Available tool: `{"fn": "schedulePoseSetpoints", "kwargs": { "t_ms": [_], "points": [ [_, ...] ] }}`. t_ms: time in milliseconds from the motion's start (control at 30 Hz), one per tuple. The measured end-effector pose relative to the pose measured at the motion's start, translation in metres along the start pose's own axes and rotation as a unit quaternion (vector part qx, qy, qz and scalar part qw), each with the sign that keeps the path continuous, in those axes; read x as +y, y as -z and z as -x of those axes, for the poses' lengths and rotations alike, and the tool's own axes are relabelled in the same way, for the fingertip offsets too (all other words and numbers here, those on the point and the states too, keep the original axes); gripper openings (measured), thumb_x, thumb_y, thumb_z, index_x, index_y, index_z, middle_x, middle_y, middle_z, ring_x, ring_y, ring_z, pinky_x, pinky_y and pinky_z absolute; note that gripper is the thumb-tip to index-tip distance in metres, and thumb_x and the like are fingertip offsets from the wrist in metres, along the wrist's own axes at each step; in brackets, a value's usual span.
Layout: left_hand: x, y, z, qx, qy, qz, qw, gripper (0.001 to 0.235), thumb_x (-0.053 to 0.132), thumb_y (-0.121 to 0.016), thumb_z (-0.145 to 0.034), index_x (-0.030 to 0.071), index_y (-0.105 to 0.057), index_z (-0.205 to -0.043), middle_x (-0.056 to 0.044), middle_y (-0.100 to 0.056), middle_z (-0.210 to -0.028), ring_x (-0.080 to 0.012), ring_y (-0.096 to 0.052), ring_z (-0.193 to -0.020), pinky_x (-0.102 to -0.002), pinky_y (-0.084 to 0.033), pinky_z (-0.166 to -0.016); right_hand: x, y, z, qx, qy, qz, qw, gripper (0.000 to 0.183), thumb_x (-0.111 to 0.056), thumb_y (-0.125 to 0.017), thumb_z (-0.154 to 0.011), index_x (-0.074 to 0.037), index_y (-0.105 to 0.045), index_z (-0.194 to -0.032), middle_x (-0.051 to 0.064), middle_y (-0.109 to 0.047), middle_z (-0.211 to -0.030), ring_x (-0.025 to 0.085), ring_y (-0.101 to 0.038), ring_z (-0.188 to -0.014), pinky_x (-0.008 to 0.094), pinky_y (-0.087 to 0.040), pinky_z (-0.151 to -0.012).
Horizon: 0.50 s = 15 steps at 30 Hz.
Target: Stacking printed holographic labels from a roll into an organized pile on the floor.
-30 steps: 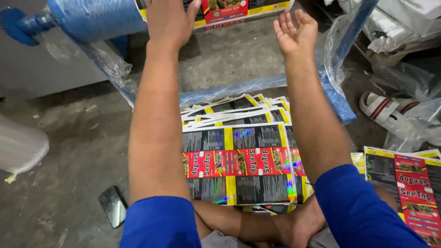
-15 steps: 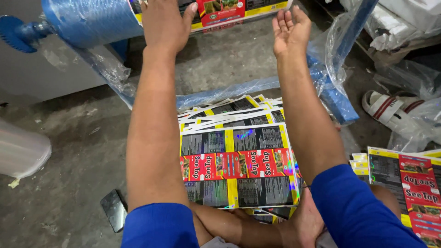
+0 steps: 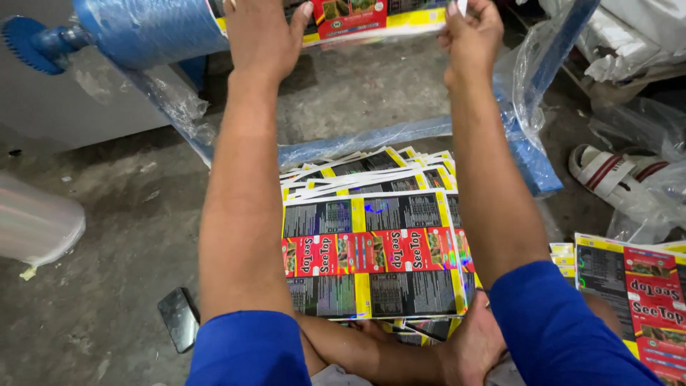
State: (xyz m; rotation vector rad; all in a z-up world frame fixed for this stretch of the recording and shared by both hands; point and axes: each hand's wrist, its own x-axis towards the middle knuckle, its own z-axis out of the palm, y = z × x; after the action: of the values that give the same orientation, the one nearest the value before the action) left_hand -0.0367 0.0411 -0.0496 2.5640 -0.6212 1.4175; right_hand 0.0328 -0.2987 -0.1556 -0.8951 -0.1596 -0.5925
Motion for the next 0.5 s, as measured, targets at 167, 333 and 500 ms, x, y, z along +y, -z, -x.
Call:
{"fn": "schedulePoseSetpoints", "kwargs": {
  "t_ms": [167,333,500],
  "points": [
    [0.010,0.009,0.005,-0.026,0.030,-0.085,0.996,0.050,0.043,-0.063,-0.108,0.007,-0.055,-0.142,-0.016,-0.057,-0.142,-0.0390,-0.045,-0.135,-0.069,-0.024,-0.109,-0.062,0.017,0.032,-0.135,-0.035,0.042,0.989,0.009,-0.012,-0.068,-0.107,-0.003,-0.068,-0.107,0.008,-0.073,-0.092,0.016,-0.067,-0.074,0.032,-0.058,-0.070],
    [-0.001,0.001,0.008,-0.050,0.024,-0.095,0.994,0.057,0.046,-0.052,-0.115,0.011,-0.042,-0.159,-0.016,-0.041,-0.161,-0.0387,-0.028,-0.150,-0.068,-0.014,-0.119,-0.075,0.044,0.079,-0.125,-0.136,0.037,0.982,0.007,-0.011,-0.066,-0.106,-0.007,-0.062,-0.102,0.005,-0.070,-0.090,0.015,-0.064,-0.073,0.034,-0.058,-0.069],
    [0.002,-0.003,-0.019,-0.093,0.046,-0.091,0.990,0.069,0.050,-0.051,-0.110,0.007,-0.033,-0.160,-0.018,-0.034,-0.165,-0.0403,-0.022,-0.151,-0.068,-0.015,-0.117,-0.043,0.109,0.136,-0.118,-0.194,0.060,0.972,0.005,-0.012,-0.063,-0.105,-0.008,-0.061,-0.104,0.006,-0.068,-0.093,0.016,-0.062,-0.076,0.032,-0.054,-0.073]
  ]
}}
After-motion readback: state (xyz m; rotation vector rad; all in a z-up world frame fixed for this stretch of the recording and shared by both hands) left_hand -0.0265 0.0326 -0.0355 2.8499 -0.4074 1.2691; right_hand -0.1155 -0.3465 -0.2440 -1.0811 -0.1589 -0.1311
